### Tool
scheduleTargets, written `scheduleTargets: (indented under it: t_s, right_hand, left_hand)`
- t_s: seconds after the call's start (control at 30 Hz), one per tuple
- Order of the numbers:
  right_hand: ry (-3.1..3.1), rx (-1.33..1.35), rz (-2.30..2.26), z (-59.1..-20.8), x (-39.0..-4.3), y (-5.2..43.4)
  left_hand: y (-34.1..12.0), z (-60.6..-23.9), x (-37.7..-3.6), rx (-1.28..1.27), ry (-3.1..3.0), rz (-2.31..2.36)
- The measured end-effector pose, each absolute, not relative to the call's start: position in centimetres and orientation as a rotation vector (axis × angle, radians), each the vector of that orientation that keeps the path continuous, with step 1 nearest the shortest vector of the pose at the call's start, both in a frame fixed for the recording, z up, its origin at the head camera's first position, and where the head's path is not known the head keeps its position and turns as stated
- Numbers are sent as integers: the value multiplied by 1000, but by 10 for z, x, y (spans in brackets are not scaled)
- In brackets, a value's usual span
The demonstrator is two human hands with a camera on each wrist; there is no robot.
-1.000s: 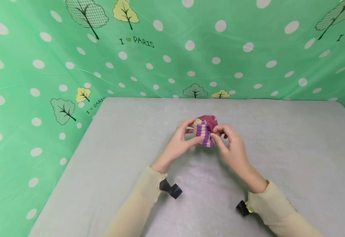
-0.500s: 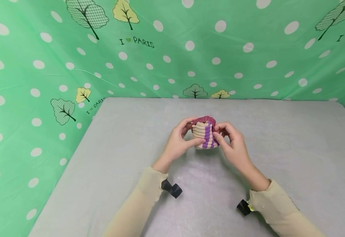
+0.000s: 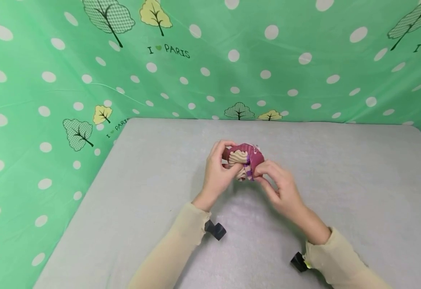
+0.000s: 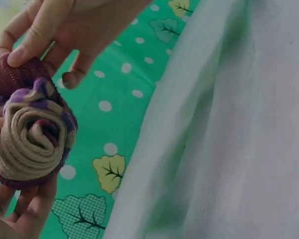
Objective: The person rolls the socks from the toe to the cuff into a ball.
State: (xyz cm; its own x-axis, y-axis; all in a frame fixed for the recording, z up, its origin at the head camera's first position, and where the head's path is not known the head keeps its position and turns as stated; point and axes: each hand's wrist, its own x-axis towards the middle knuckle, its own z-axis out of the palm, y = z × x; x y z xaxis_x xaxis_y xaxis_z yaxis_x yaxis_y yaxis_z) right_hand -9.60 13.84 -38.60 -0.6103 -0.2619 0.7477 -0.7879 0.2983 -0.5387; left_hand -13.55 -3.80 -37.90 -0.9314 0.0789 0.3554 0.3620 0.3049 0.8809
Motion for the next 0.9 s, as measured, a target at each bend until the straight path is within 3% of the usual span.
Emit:
scheduleTargets:
  t_s: [0.13,0.37,0.53,0.7,0.9]
  right_hand:
    - [-2093,893,1215,-389,-92,135]
    - [-2138,539,1271,-391,-98,133]
    - [-2122,572,1316,-390,-101,137]
    - [-2104,589,1663,-395,-100,140]
    - [-2096,265,2124,-400,-104,135]
  left_hand:
    - [-33,-380,-134,-359,-2320,-1592]
    - [-25,-374,-123,-376,-2389,-1725]
    - [-27,-368,-124,-317,-2455,-1760]
    - [-32,-367,-131,-225,-2447,-1739]
    - [-36,-364,-134,-141,-2383,-1837]
